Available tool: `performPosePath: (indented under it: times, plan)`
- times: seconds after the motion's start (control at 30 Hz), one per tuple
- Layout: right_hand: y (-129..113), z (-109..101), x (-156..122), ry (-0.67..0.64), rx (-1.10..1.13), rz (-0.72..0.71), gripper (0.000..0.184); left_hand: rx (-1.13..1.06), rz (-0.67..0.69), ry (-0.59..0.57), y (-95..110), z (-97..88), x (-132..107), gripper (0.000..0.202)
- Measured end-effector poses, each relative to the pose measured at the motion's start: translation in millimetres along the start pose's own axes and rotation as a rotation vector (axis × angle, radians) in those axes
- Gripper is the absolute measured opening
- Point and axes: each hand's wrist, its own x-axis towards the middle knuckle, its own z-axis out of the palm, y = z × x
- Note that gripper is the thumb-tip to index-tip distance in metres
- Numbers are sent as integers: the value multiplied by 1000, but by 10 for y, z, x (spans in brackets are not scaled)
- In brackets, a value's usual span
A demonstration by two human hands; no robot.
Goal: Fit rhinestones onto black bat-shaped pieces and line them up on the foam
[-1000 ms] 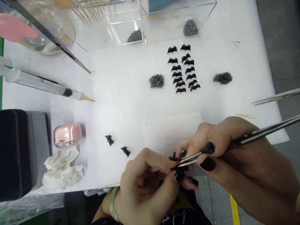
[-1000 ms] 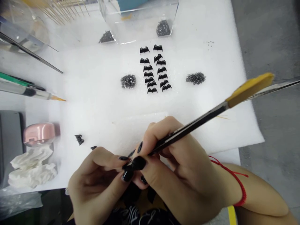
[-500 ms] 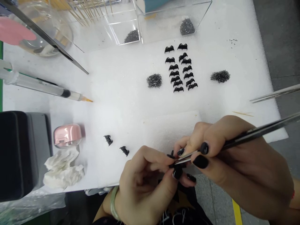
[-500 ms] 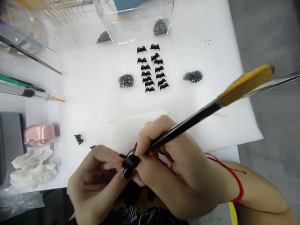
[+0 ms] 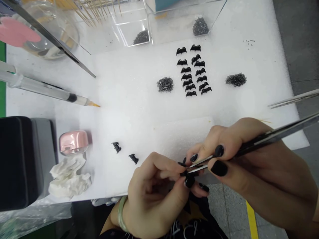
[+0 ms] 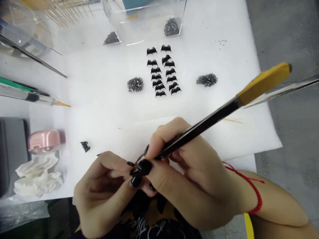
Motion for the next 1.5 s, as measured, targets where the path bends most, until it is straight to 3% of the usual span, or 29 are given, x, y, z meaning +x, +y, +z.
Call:
performPosePath:
  times: [0.27,0.57,0.73,0.9,1.13,1.5]
  plan:
    - [-22,40,-8,85,50,55,33,-13,3,16,6,19,7,18]
    - [-24,2,12,9,28,51,31,10,13,6,-7,-14,16,20]
    - [-16,8,-13,15,-90,23,29,36,65,-120,-31,-70,43,25]
    - [1,28,3,15,-68,10,23,45,17,-10,-9,-29,28,22]
    - [-28,28,-29,-4,-40,39,28,73,124,-220,-53,-155,91,29]
    - [-19,-18,-12,-63,-6,90,22,79,115,-253,-55,-183,111,34]
